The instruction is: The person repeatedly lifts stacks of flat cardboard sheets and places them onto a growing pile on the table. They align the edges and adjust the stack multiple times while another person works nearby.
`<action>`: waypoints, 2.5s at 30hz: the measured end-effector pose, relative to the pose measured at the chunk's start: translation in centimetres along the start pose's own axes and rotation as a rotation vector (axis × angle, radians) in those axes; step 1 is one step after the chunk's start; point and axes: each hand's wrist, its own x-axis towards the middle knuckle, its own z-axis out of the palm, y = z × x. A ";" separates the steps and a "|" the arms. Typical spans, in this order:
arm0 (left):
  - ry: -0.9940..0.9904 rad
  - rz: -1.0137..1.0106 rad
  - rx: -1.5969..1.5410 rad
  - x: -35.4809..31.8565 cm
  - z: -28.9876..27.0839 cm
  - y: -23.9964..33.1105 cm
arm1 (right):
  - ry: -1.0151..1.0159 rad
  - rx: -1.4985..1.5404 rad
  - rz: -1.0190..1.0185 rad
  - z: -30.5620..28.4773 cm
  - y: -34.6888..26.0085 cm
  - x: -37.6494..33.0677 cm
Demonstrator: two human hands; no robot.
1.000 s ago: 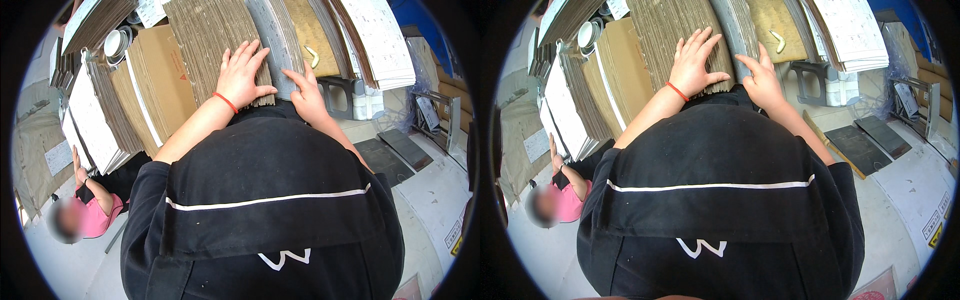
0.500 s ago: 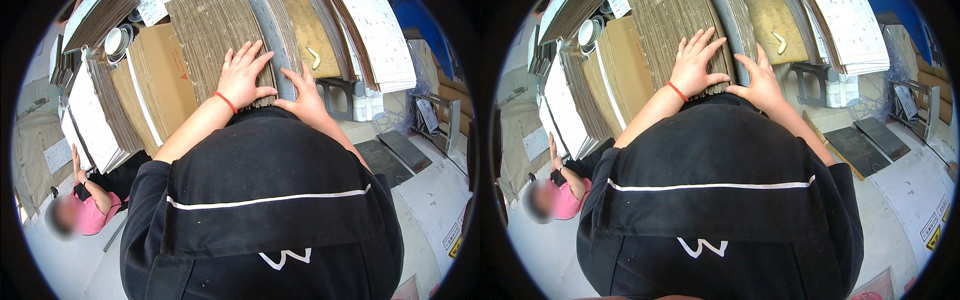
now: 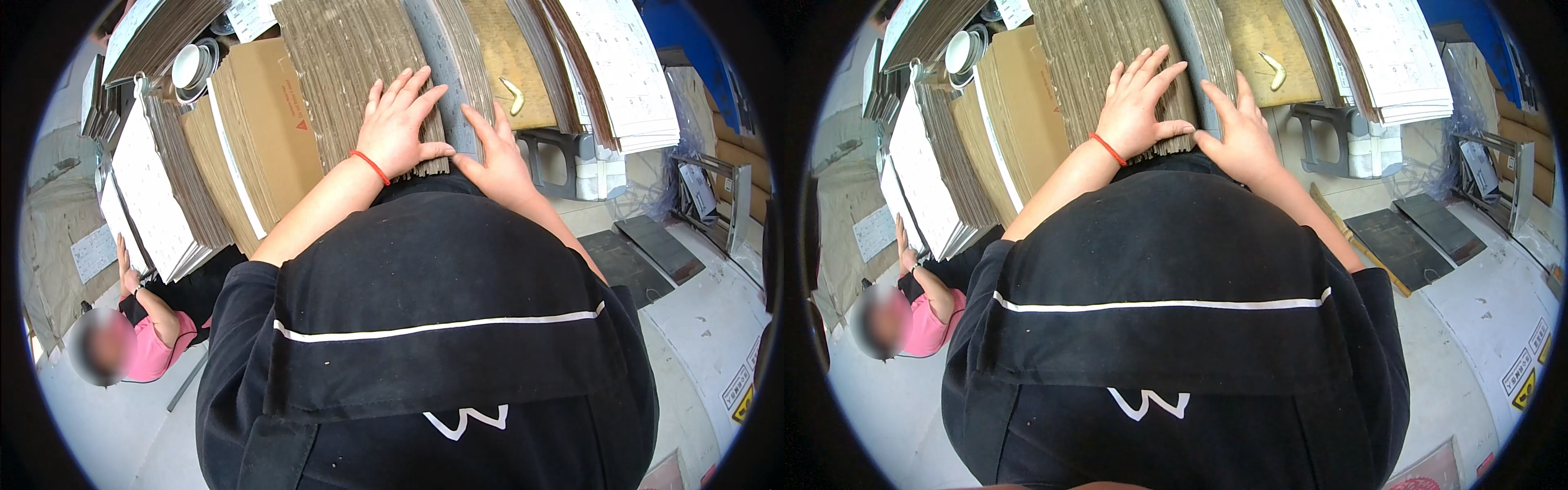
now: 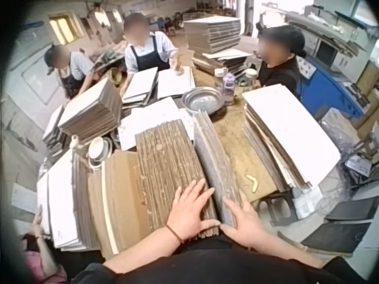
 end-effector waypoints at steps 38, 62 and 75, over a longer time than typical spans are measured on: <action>0.024 -0.128 0.165 -1.6 -0.6 -0.7 | 0.005 -0.004 -0.011 0.3 -1.1 -0.2; -0.032 -0.098 0.119 -1.8 -1.2 -1.5 | -0.005 -0.102 -0.009 0.6 -1.6 0.1; -0.043 -0.102 0.098 -1.8 -1.4 -1.5 | -0.008 -0.122 0.074 0.2 -1.5 0.2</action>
